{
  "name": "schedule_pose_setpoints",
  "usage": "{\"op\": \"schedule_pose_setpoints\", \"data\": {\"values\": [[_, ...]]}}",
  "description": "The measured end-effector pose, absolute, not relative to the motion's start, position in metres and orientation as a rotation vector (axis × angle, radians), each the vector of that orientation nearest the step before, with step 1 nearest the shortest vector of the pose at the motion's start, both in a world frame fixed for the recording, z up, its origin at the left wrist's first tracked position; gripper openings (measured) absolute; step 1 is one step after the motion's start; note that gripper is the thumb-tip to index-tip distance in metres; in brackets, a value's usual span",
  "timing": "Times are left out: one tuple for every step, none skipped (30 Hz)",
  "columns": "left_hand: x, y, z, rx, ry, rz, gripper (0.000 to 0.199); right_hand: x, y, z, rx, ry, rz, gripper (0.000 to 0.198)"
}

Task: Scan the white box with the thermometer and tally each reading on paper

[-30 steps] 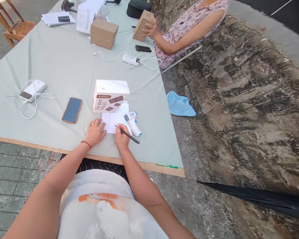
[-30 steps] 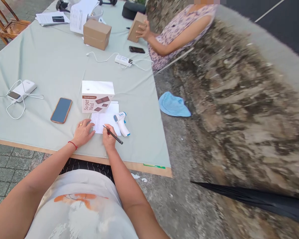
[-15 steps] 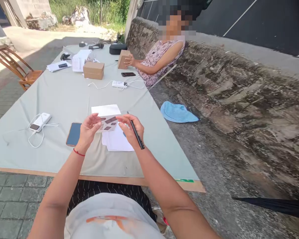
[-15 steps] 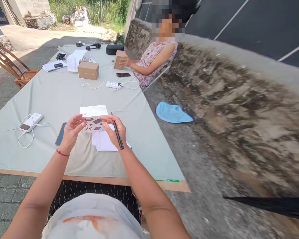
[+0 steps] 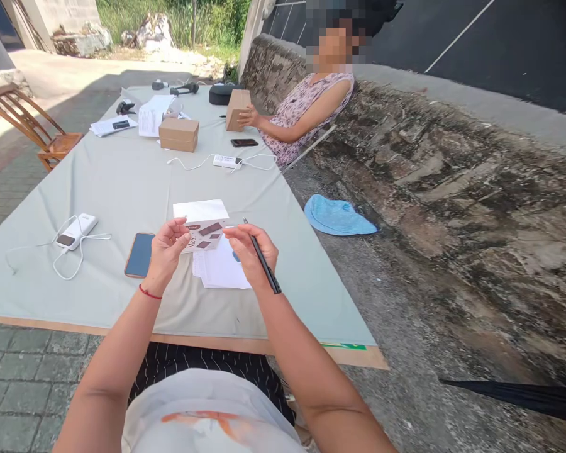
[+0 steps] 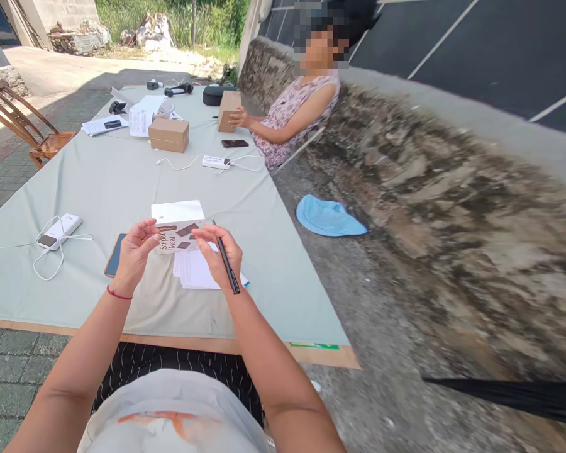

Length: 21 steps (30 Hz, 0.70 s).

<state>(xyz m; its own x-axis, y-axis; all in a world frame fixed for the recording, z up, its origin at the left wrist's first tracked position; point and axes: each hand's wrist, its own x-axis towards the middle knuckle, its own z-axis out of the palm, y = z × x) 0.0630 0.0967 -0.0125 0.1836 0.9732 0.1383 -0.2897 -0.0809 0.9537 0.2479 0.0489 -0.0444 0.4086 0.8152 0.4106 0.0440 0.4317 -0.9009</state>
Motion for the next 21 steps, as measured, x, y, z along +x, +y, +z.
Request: {"op": "schedule_pose_setpoints", "data": {"values": [[0.063,0.096,-0.013,1.163,0.797,1.256,0.035,0.247,0.048,-0.046,-1.022,-1.041,0.610,0.032],[0.063,0.095,-0.013,1.164,0.799,1.252,0.034,0.247,0.048,-0.047,-1.025,-1.036,0.612,0.032],[0.063,0.094,-0.014,1.165,0.803,1.249,0.033,0.247,0.048,-0.048,-1.024,-1.029,0.613,0.032],[0.063,0.094,-0.014,1.164,0.807,1.247,0.032,0.247,0.048,-0.049,-1.023,-1.023,0.613,0.031],[0.063,0.093,-0.014,1.160,0.810,1.247,0.031,0.247,0.047,-0.050,-1.022,-1.019,0.611,0.031],[0.063,0.093,-0.014,1.153,0.811,1.248,0.030,0.247,0.047,-0.050,-1.024,-1.017,0.608,0.031],[0.063,0.093,-0.013,1.144,0.812,1.248,0.030,0.247,0.047,-0.050,-1.028,-1.015,0.603,0.030],[0.062,0.093,-0.013,1.136,0.812,1.248,0.030,0.248,0.047,-0.049,-1.035,-1.012,0.599,0.030],[0.062,0.093,-0.013,1.131,0.814,1.249,0.030,0.248,0.046,-0.049,-1.041,-1.009,0.598,0.030],[0.062,0.093,-0.013,1.131,0.818,1.249,0.030,0.248,0.046,-0.048,-1.046,-1.006,0.600,0.030],[0.062,0.093,-0.014,1.136,0.823,1.247,0.030,0.248,0.046,-0.047,-1.049,-1.002,0.603,0.030],[0.062,0.092,-0.014,1.145,0.828,1.246,0.029,0.247,0.045,-0.047,-1.050,-1.001,0.606,0.031],[0.062,0.092,-0.016,1.158,0.833,1.246,0.028,0.247,0.045,-0.046,-1.050,-1.003,0.607,0.032],[0.062,0.091,-0.017,1.172,0.836,1.245,0.027,0.246,0.044,-0.046,-1.049,-1.008,0.606,0.033],[0.062,0.091,-0.018,1.186,0.837,1.242,0.025,0.245,0.043,-0.046,-1.049,-1.014,0.604,0.033],[0.062,0.090,-0.020,1.198,0.836,1.238,0.024,0.244,0.043,-0.047,-1.048,-1.021,0.604,0.034],[0.062,0.089,-0.021,1.208,0.832,1.232,0.023,0.244,0.042,-0.047,-1.047,-1.028,0.604,0.034],[0.063,0.089,-0.022,1.214,0.827,1.227,0.022,0.243,0.041,-0.048,-1.045,-1.034,0.607,0.035],[0.063,0.088,-0.024,1.214,0.822,1.223,0.022,0.243,0.040,-0.050,-1.045,-1.039,0.612,0.034],[0.062,0.087,-0.025,1.210,0.817,1.222,0.022,0.243,0.038,-0.052,-1.047,-1.045,0.622,0.034],[0.061,0.087,-0.026,1.205,0.815,1.223,0.023,0.244,0.036,-0.054,-1.052,-1.045,0.634,0.035]]}}
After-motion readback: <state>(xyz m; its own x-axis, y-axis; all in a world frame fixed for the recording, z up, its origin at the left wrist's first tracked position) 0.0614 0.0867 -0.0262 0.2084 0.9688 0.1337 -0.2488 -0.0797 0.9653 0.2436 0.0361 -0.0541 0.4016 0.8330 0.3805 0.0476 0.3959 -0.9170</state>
